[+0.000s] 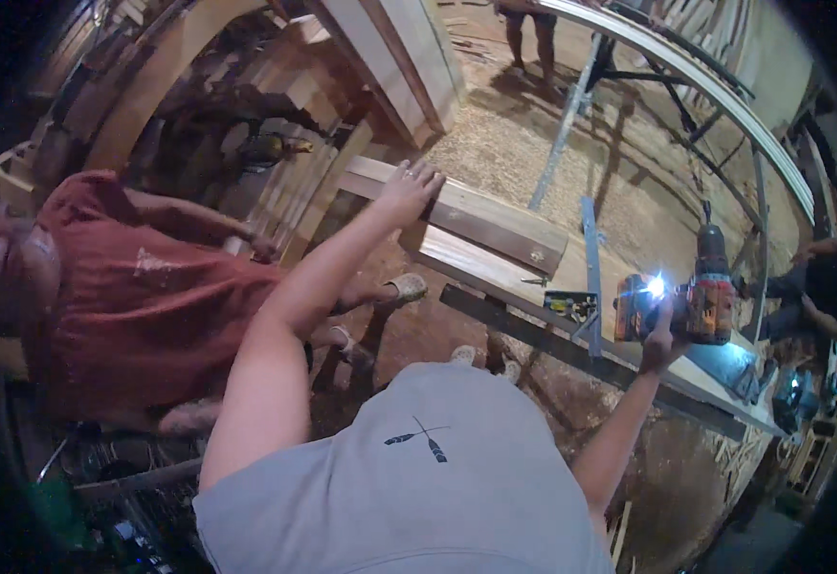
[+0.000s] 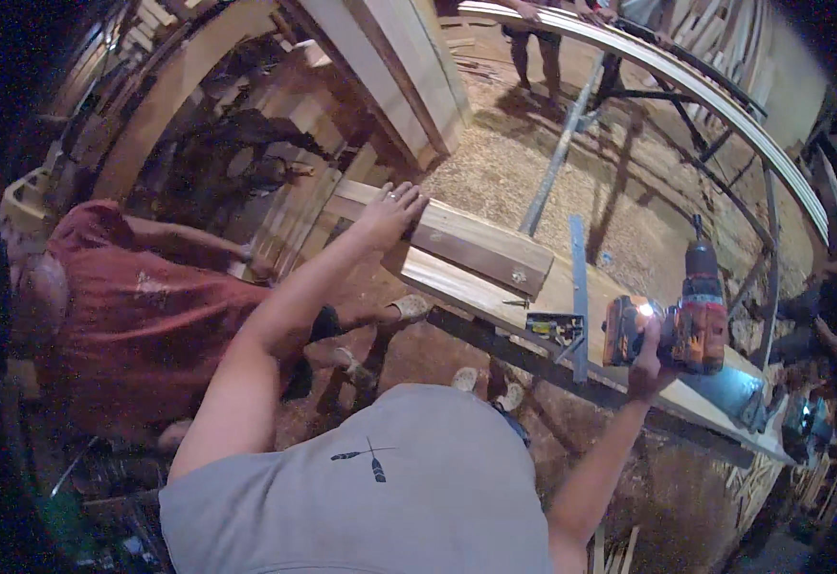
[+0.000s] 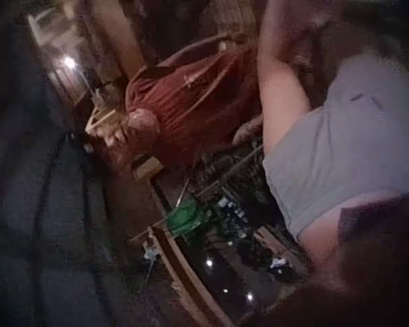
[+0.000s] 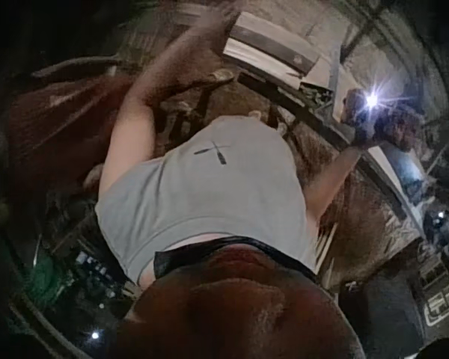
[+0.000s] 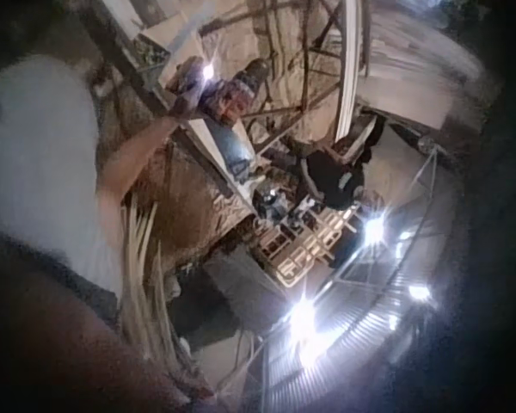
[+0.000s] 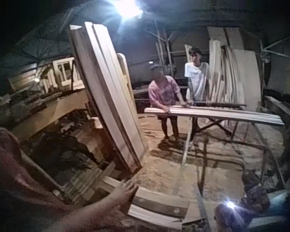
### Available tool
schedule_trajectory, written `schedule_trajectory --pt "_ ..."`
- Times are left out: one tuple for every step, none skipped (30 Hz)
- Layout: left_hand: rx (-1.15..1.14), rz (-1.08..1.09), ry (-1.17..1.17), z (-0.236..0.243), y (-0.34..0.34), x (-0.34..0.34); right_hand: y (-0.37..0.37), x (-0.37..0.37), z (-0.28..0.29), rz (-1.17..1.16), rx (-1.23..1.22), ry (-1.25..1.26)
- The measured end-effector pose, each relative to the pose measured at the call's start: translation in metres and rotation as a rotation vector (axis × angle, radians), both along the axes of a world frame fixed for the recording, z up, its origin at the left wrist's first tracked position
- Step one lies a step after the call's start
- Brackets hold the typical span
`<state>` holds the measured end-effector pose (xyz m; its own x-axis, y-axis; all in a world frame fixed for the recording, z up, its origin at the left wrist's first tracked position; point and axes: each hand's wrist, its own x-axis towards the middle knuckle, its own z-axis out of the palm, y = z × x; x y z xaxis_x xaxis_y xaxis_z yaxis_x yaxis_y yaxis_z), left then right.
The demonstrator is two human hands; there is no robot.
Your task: The person drills holes into wood slats using a power drill, aligns them with a square tool, and sorts through screws in a toolbox.
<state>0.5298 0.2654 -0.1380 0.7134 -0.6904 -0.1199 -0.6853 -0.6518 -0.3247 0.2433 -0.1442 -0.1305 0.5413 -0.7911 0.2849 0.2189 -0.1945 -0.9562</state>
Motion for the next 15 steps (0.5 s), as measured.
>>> schedule_trajectory --pt "-0.026 -0.035 0.021 0.000 0.000 0.002 -0.003 -0.001 -0.002 0.022 -0.006 0.012" --pt "-0.049 -0.073 0.036 0.000 0.002 0.006 -0.006 -0.003 -0.006 0.041 -0.010 0.016" --pt "-0.144 -0.154 0.019 -0.004 0.008 0.010 -0.013 -0.006 -0.012 0.011 -0.063 0.093" --pt "-0.152 -0.172 0.036 -0.007 0.013 0.010 -0.004 -0.003 -0.004 0.042 0.066 0.056" --pt "-0.214 -0.126 0.114 -0.005 0.014 0.011 -0.007 -0.004 -0.003 0.037 0.003 0.061" --pt "-0.272 -0.079 0.196 -0.002 0.015 0.012 -0.009 -0.004 -0.004 0.034 -0.059 0.068" --pt "-0.277 -0.106 0.211 -0.001 0.015 0.013 -0.008 -0.003 -0.007 0.019 -0.053 0.043" --pt "-0.253 -0.114 0.173 0.002 0.016 0.013 -0.008 -0.001 -0.009 0.010 -0.048 0.014" --pt "-0.230 -0.122 0.135 0.004 0.016 0.014 -0.011 -0.002 -0.010 -0.020 -0.122 0.039" --pt "-0.236 -0.143 0.145 0.009 0.017 0.015 -0.018 -0.002 -0.018 0.009 -0.069 0.031" --pt "-0.277 -0.133 0.147 0.013 0.018 0.016 -0.021 -0.003 -0.022 0.034 -0.015 0.024" --pt "-0.318 -0.121 0.148 0.015 0.020 0.016 -0.024 -0.002 -0.025 0.004 -0.075 0.011" --pt "-0.381 -0.166 0.110 0.008 0.025 0.014 -0.019 0.000 -0.022 0.000 -0.078 0.021" --pt "-0.384 -0.170 0.118 0.007 0.027 0.013 -0.011 0.003 -0.010 -0.016 -0.084 0.013" --pt "-0.384 -0.156 0.125 0.006 0.027 0.012 -0.005 0.003 0.001 -0.031 -0.090 0.005"
